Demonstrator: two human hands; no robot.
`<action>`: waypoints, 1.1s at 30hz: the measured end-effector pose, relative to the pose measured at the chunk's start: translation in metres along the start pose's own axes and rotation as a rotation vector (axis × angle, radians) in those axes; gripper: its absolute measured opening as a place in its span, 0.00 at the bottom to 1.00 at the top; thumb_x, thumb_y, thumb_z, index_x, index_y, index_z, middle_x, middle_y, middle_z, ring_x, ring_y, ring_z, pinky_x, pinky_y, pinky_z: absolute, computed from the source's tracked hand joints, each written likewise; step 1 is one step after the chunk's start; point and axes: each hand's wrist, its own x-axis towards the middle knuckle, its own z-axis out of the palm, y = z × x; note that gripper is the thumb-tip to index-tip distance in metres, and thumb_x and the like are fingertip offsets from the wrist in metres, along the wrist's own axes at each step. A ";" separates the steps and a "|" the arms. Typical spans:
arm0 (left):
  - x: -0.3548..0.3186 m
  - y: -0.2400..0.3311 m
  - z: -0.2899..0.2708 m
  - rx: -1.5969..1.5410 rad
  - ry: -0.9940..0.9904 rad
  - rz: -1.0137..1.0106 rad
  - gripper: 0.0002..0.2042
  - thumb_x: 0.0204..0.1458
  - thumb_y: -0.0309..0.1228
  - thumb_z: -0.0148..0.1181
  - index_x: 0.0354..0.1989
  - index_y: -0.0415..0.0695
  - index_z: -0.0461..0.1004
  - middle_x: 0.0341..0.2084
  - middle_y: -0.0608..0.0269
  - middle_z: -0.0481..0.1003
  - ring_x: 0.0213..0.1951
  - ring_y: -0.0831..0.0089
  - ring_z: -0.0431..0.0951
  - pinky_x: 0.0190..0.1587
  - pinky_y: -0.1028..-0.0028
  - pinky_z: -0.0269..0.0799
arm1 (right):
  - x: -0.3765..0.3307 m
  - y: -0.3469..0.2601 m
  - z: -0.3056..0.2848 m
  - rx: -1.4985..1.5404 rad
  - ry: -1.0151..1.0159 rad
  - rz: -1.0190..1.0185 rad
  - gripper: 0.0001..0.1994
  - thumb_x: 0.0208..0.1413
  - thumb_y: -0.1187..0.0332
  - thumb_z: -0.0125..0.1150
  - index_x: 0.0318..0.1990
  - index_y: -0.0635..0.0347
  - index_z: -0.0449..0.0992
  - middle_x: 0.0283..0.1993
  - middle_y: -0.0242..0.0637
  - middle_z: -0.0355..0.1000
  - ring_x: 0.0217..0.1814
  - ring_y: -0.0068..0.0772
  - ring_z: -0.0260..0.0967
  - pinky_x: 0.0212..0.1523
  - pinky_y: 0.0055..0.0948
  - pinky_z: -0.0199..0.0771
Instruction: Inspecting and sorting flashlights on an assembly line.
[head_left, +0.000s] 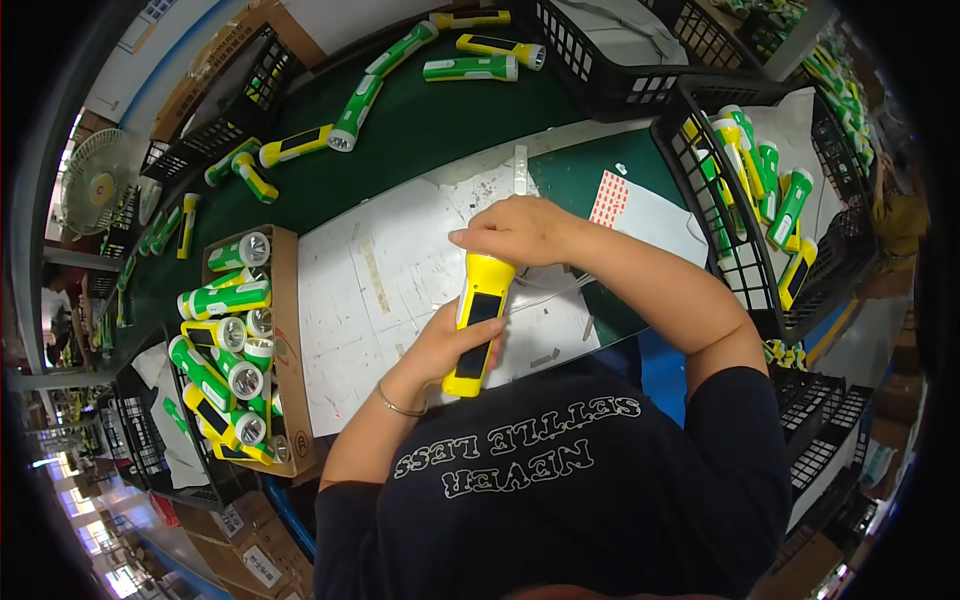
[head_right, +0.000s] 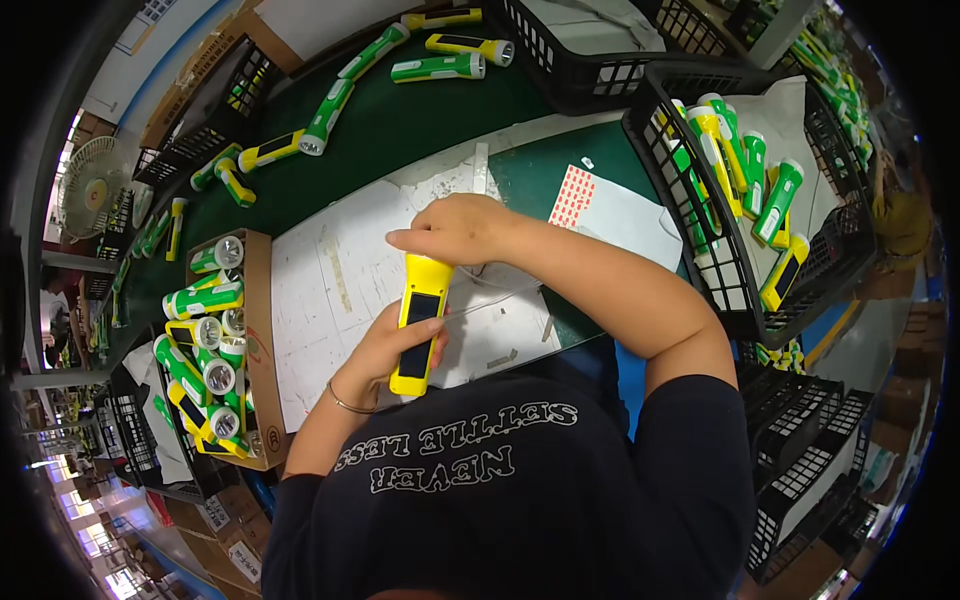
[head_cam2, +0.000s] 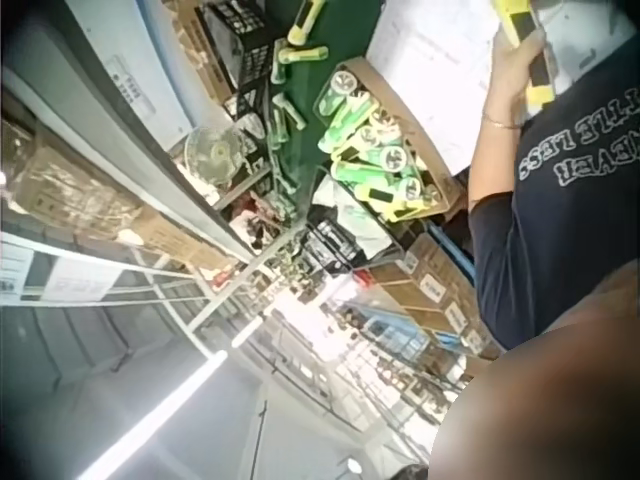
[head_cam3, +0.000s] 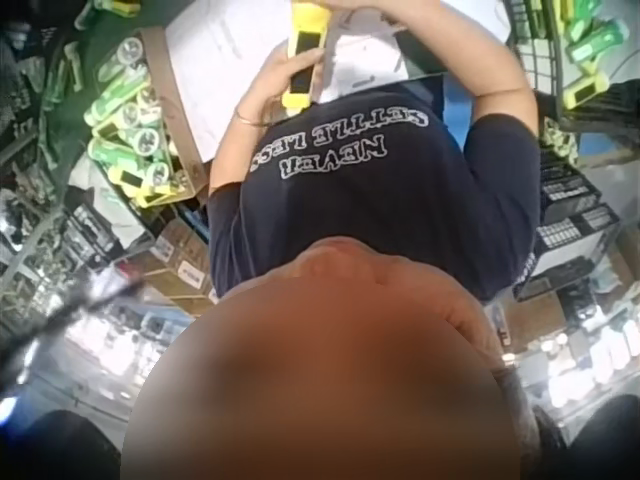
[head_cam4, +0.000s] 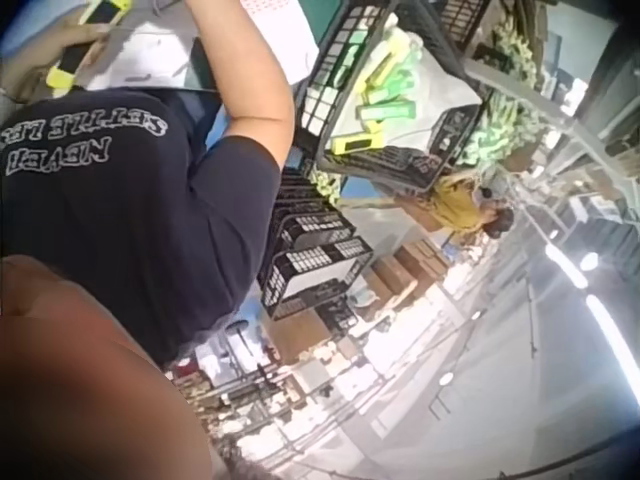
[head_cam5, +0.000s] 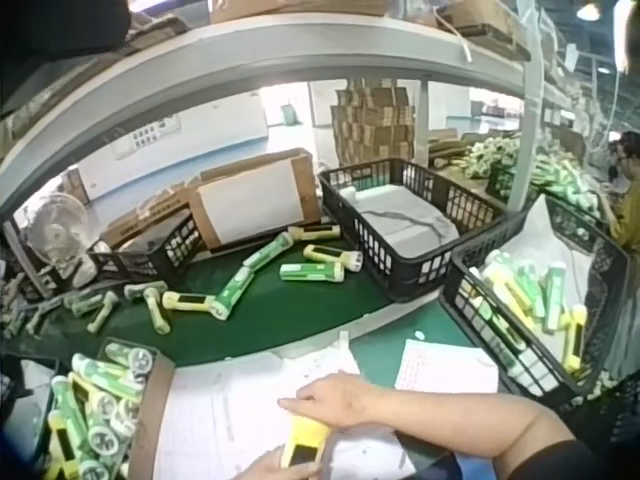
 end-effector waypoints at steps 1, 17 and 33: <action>-0.001 0.000 -0.003 -0.091 -0.055 -0.009 0.13 0.52 0.33 0.57 0.41 0.40 0.65 0.20 0.64 0.69 0.21 0.75 0.71 0.24 0.78 0.67 | 0.001 0.001 -0.001 0.000 -0.007 -0.009 0.31 0.52 0.40 0.41 0.28 0.61 0.77 0.28 0.45 0.74 0.34 0.43 0.72 0.36 0.35 0.69; 0.007 -0.017 -0.032 -0.745 -0.208 0.091 0.23 0.55 0.44 0.49 0.55 0.45 0.60 0.39 0.57 0.69 0.39 0.63 0.73 0.41 0.61 0.73 | -0.041 0.036 0.042 0.739 0.301 -0.103 0.18 0.63 0.56 0.37 0.38 0.60 0.70 0.19 0.27 0.63 0.19 0.11 0.50 0.22 0.14 0.49; 0.027 0.004 -0.004 -0.414 0.340 0.272 0.19 0.59 0.47 0.42 0.43 0.41 0.64 0.29 0.57 0.70 0.25 0.69 0.72 0.25 0.72 0.72 | -0.079 0.016 0.100 0.860 -0.012 -0.051 0.10 0.54 0.64 0.58 0.34 0.63 0.73 0.22 0.22 0.64 0.24 0.10 0.57 0.25 0.15 0.58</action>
